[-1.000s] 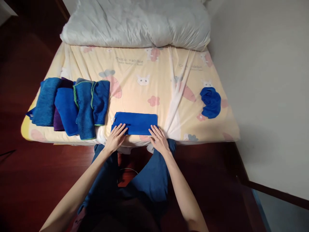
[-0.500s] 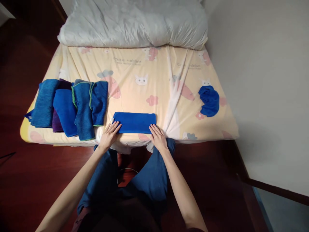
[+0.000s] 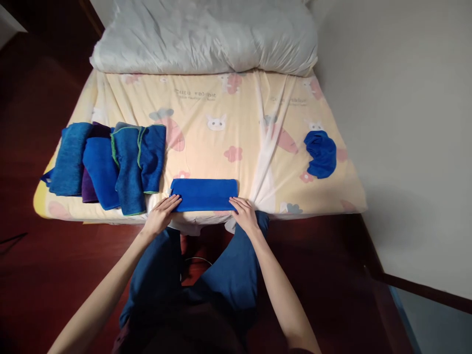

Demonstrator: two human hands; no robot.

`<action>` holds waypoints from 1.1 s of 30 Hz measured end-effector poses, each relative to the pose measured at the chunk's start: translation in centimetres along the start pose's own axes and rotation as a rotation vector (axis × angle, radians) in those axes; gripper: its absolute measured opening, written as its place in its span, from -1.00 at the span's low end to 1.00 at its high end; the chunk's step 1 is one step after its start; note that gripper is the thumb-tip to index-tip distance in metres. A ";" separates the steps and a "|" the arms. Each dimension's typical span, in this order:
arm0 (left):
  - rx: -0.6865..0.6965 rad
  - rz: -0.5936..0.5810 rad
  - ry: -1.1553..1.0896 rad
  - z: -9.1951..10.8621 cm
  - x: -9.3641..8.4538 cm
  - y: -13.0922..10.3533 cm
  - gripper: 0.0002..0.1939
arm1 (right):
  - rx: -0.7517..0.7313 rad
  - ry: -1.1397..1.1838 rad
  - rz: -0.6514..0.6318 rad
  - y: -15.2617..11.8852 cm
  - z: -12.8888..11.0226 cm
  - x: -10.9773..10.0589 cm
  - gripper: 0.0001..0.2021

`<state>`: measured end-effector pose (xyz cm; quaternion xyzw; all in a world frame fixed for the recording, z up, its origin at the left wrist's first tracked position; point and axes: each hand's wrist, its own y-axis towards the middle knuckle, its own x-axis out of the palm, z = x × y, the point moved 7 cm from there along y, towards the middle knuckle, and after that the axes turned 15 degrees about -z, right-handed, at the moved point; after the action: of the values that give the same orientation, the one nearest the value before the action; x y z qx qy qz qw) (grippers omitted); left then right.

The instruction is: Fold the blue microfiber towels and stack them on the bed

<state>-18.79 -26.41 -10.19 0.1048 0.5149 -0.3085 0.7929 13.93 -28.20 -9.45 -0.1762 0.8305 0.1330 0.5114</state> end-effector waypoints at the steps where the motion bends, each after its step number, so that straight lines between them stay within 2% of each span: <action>1: 0.012 0.034 -0.066 -0.4 0.1 0.0 -0.31 | 0.008 0.033 -0.006 0.2 0.2 0.0 -0.50; 5: 0.071 0.162 -0.331 -1.6 -0.2 0.5 -0.40 | 0.051 0.180 -0.019 0.8 0.9 0.0 -0.42; 9: 0.048 0.247 -0.450 -2.4 -0.8 0.5 -0.54 | 0.084 0.286 -0.004 0.9 1.6 -0.1 -0.44; 13: -0.052 0.247 -0.508 -2.8 -0.8 0.1 -0.59 | 0.184 0.422 0.050 0.7 3.2 0.1 -0.62; 17: -0.233 0.291 -0.575 -3.5 -0.6 0.0 -0.51 | 0.312 0.613 0.079 0.5 4.9 0.7 -0.71; 22: -0.403 0.331 -0.565 -3.8 -0.5 0.5 -0.43 | 0.358 0.711 0.083 0.8 5.3 0.9 -0.65; 33: -0.495 0.323 -0.477 -4.3 -0.8 1.7 -0.41 | 0.363 0.709 0.056 0.9 5.2 0.8 -0.59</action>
<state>-21.24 -22.68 -11.65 -0.0850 0.3515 -0.0612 0.9303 17.37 -25.46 -12.45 -0.0955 0.9700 -0.0710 0.2118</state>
